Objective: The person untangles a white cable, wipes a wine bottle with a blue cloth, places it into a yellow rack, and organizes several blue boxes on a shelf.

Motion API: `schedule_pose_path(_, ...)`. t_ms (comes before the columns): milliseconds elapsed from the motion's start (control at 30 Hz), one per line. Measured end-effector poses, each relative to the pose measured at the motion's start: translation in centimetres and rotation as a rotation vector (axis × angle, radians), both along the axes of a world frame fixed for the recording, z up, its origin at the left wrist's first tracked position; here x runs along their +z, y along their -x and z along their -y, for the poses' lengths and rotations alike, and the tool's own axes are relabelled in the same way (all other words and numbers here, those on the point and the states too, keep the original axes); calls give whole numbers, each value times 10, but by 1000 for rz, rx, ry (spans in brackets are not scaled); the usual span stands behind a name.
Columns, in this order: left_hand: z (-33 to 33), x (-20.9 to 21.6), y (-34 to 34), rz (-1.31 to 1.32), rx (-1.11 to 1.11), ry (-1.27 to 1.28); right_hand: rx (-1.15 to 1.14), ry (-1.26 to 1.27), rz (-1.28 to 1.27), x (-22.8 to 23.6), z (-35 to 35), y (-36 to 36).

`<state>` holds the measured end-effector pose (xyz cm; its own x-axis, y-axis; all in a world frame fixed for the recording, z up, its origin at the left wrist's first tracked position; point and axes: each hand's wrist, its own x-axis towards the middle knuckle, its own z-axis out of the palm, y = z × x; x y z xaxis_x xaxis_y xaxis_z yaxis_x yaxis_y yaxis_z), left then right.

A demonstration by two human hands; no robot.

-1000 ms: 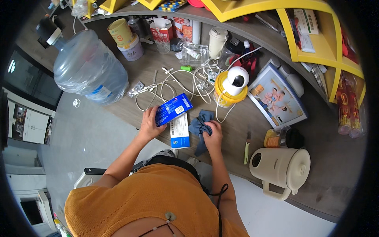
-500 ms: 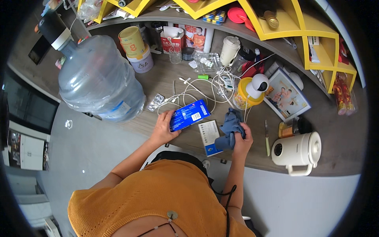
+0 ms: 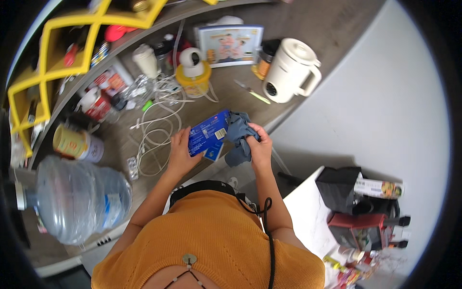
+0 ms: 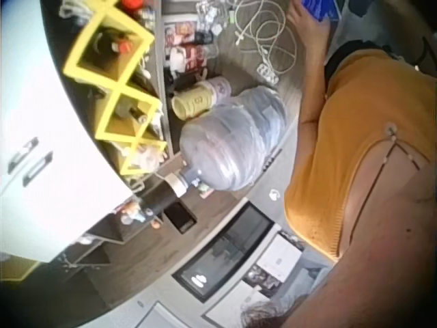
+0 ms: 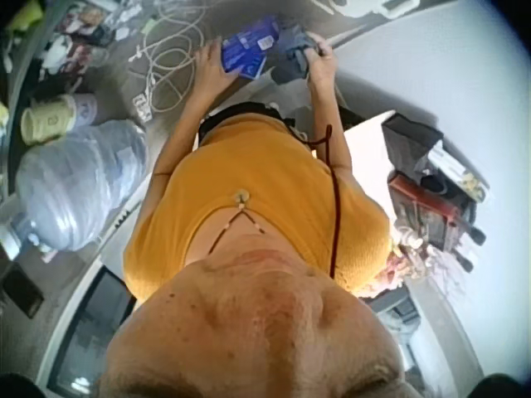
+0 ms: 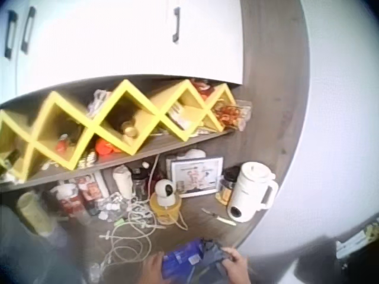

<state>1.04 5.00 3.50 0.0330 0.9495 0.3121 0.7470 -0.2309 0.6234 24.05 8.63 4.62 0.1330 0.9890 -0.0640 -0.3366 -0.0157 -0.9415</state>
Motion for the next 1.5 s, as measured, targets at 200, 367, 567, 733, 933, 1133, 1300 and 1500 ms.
schedule_pose_path(200,-35,-20,-75,-18,-267,67,-234,68,39,-14,21,-71)
schedule_pose_path(367,-61,-33,-142,-94,-512,134,-409,135,47,-23,37,-128)
schedule_pose_path(567,-65,-41,-213,-133,-812,231,-739,173,-12,-39,93,-168)
schedule_pose_path(733,-34,-69,-243,-199,-1044,329,-1048,226,-36,-52,164,-158)
schedule_pose_path(933,22,-98,-266,-468,-1278,543,-1337,360,-106,-74,278,-115)
schedule_pose_path(1133,95,-112,-288,-318,-1538,575,-1549,430,-121,-85,356,-65)
schedule_pose_path(1300,127,-98,-286,-279,-1733,617,-1682,448,-8,-78,377,-52)
schedule_pose_path(1500,87,-108,-268,-261,-1615,576,-1555,424,1,-78,356,-68)
